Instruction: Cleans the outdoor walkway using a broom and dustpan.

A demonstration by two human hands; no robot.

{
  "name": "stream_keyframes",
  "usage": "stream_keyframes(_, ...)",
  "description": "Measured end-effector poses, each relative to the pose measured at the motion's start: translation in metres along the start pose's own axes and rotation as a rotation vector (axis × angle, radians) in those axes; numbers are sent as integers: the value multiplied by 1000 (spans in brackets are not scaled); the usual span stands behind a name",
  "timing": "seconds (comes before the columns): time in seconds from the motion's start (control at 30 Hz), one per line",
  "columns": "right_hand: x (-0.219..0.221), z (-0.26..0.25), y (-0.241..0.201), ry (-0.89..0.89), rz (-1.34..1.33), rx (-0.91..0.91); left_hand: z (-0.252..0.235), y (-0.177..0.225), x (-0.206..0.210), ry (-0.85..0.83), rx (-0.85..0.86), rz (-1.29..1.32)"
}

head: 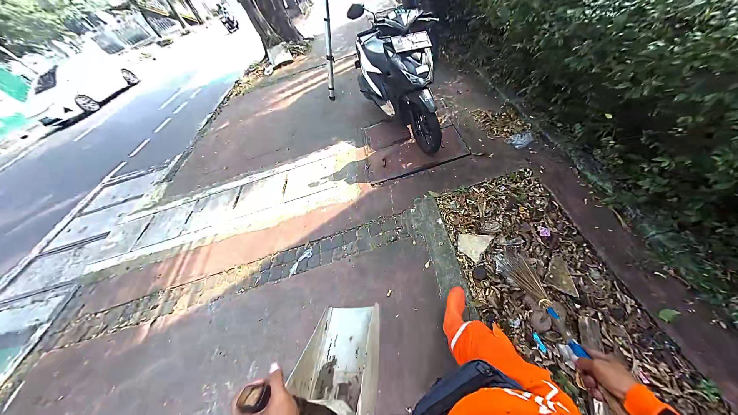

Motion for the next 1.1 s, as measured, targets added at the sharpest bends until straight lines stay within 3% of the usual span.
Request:
stream_keyframes(0.17,66,-92,-120,32,-99,27,-69,128,214,-447,12,-92)
stream_keyframes(0.27,102,-134,-217,33,-158,-13,-103,213,333,-559,143,-29)
stream_keyframes(0.47,136,-159,-384,16,-336,-127,-145,383,511,-739,374,254)
stream_keyframes(0.7,171,-294,-560,136,-439,-96,-140,570,771,-1033,583,527)
stream_keyframes(0.83,188,-338,-675,217,-453,-69,-127,681,909,-1167,632,528)
stream_keyframes(0.97,178,-362,-752,322,-642,-53,-109,796,1020,-1243,738,422)
stream_keyframes(1.1,147,-403,-820,397,-629,-10,-84,896,1130,-1291,821,339)
Point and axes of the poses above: each hand's wrist, its own z-axis away from the middle knuckle, its own x-axis out of the palm, y = z × x, the point moved 3 cm from there along -z, towards the middle knuckle, and after that the axes turned 12 degrees about -z, right-handed, at the moved point
